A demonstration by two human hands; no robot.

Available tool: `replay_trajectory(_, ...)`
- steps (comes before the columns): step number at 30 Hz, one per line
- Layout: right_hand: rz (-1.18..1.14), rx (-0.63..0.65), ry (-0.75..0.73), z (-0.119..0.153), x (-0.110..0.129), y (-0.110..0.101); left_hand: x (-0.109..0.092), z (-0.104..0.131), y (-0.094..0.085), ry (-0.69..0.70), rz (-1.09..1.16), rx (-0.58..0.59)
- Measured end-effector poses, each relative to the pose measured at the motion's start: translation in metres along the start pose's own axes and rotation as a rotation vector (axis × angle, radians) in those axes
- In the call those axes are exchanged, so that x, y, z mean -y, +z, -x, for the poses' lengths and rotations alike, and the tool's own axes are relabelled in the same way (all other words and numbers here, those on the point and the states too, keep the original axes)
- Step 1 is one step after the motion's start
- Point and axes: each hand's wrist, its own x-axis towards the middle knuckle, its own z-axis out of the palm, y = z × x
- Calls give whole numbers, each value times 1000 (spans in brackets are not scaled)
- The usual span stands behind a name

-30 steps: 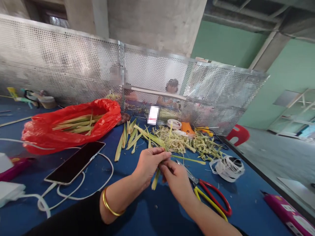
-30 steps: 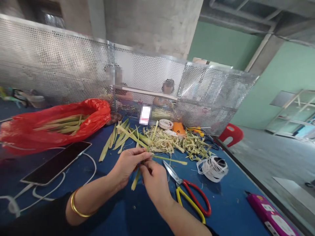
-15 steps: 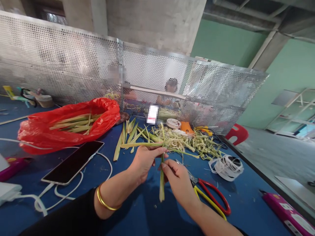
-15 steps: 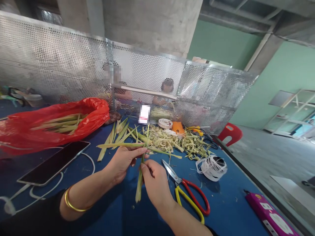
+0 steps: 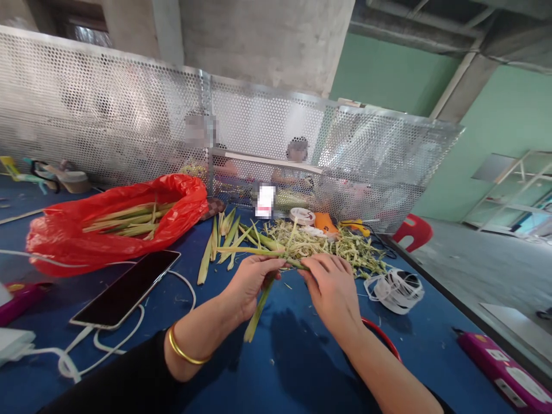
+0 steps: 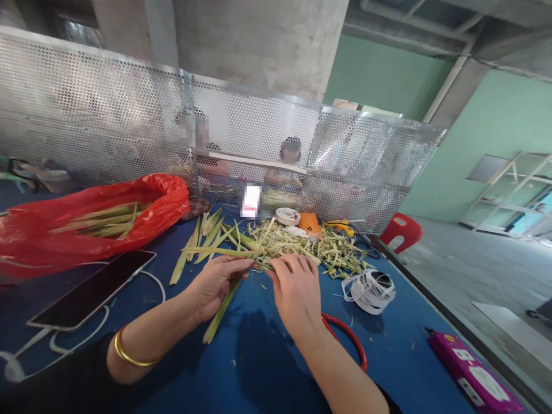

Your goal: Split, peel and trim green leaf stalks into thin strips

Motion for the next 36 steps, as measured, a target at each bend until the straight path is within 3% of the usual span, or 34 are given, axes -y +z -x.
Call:
replay_trajectory(5,104,48,-61,6,8,7,3,2,3,21,-23,-32)
replay_trajectory(10,87,158,-30,11,20,5,8,1,2,44,-25,-123)
replay_trajectory(14,-127,259,98,8,21,-2,7,-2,-1,42,-38,-154)
replay_trajectory(19,-624,464,340,-4,4,-10,-1,-3,-3,46,-106,-105)
replay_trajectory(21,-820,439,500,-7,-4,-9,-2,-1,-3,3,-178,-8)
replay_trajectory(24,-1122,304,739,-7,-8,-3,0,5,-1,-89,-287,167)
replay_trajectory(27,-1341,210,840,-4,-4,4,2,9,0,-159,-305,287)
replay_trajectory(36,-1252,27,833,-2,4,10,5,9,4,-114,-474,242)
